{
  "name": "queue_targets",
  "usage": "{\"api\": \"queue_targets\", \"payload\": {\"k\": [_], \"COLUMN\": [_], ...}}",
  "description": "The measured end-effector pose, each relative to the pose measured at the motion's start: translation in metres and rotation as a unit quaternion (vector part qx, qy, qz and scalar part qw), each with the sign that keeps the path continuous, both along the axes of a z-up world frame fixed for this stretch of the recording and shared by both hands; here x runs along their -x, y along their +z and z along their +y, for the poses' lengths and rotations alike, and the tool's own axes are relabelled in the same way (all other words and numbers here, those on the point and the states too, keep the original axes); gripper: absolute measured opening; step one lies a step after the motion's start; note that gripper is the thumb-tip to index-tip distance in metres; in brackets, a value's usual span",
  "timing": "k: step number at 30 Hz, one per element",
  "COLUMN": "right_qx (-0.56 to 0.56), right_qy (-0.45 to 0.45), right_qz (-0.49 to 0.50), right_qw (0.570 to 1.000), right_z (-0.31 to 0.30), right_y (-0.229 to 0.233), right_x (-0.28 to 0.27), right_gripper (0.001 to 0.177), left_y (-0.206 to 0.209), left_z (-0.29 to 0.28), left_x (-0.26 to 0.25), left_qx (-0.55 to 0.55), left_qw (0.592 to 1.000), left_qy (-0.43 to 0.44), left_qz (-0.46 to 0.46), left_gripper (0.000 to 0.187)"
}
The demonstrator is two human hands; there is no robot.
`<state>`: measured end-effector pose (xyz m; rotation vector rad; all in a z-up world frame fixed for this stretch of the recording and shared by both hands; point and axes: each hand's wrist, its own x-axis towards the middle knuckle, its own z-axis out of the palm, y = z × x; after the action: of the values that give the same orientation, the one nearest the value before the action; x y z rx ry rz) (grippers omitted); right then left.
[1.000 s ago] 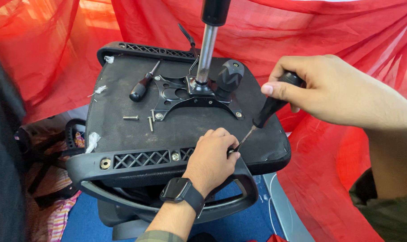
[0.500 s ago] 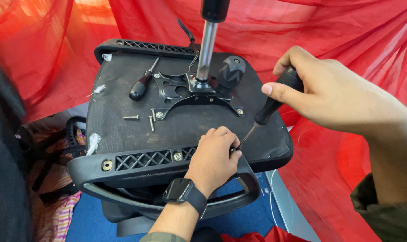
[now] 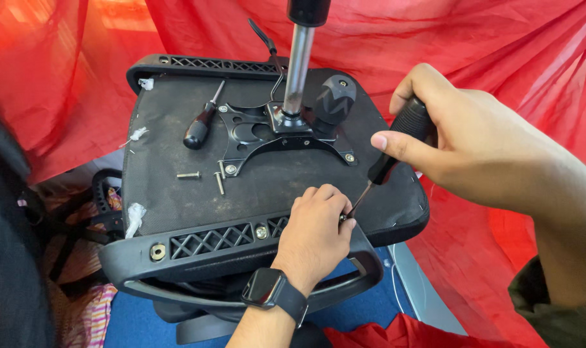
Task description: The person uses a screwdriver to fasten screws into the underside of an overturned chair, securing the seat frame to the base. The person works methodically across multiple screw locations, tightening each one in turn.
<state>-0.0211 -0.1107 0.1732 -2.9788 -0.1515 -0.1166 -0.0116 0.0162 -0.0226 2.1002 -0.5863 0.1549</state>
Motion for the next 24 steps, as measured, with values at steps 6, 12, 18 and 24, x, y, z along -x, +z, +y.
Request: {"api": "queue_targets", "payload": {"k": [6, 12, 18, 24], "right_qx": [0.005, -0.044, -0.022, -0.098], "right_qy": [-0.024, 0.082, -0.034, 0.037], "right_qz": [0.014, -0.027, 0.012, 0.007], "right_qw": [1.000, 0.995, 0.999, 0.994], "right_z": [0.003, -0.009, -0.016, -0.035], "right_y": [-0.005, -0.009, -0.003, -0.009], "right_x": [-0.002, -0.002, -0.002, -0.003], "right_gripper": [0.045, 0.062, 0.033, 0.023], "left_y": [-0.004, -0.006, -0.004, 0.001], "left_z": [-0.002, -0.005, -0.006, -0.006], "left_x": [-0.002, -0.003, -0.004, -0.004], "left_qx": [0.007, -0.014, -0.013, -0.031], "left_qw": [1.000, 1.000, 1.000, 0.999], "left_qy": [0.003, 0.013, 0.011, 0.018], "left_qz": [0.001, -0.012, -0.002, 0.020], "left_gripper": [0.010, 0.008, 0.010, 0.012]}}
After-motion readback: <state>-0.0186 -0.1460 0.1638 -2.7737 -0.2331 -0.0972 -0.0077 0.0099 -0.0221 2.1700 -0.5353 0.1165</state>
